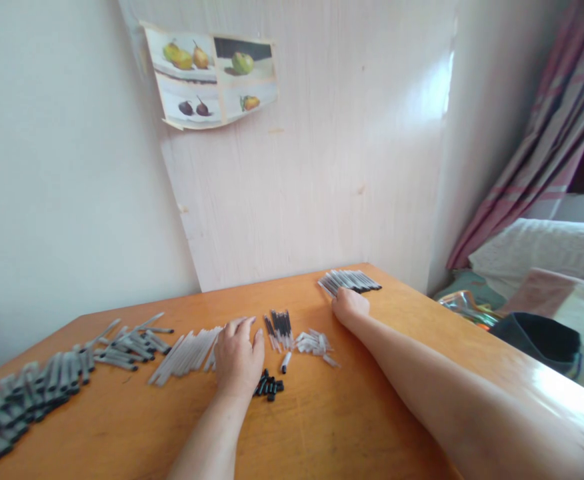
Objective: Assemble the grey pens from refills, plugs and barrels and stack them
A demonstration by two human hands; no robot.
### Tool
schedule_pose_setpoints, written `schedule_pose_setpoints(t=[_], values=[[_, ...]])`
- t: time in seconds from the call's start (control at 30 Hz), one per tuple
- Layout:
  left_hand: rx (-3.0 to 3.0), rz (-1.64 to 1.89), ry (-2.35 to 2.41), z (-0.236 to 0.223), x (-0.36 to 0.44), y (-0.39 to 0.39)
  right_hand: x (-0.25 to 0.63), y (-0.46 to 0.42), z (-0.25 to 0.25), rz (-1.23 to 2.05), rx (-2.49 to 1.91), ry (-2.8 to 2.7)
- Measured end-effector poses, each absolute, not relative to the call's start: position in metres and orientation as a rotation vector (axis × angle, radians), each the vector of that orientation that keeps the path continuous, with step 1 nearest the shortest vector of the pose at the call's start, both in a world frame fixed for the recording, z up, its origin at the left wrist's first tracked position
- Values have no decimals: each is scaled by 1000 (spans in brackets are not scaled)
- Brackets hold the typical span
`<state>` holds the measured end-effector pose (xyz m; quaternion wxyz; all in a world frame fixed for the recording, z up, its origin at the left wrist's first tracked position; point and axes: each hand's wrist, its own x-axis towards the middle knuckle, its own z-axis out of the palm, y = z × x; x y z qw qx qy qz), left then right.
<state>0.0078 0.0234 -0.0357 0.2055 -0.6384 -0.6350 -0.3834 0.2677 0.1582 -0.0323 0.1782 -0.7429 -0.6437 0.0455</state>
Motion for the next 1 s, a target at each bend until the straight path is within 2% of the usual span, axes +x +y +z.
schedule_pose_setpoints(t=[1.0], values=[[-1734, -1100, -1840, -32, 7, 21, 287, 157, -33, 210, -2045, -1637]])
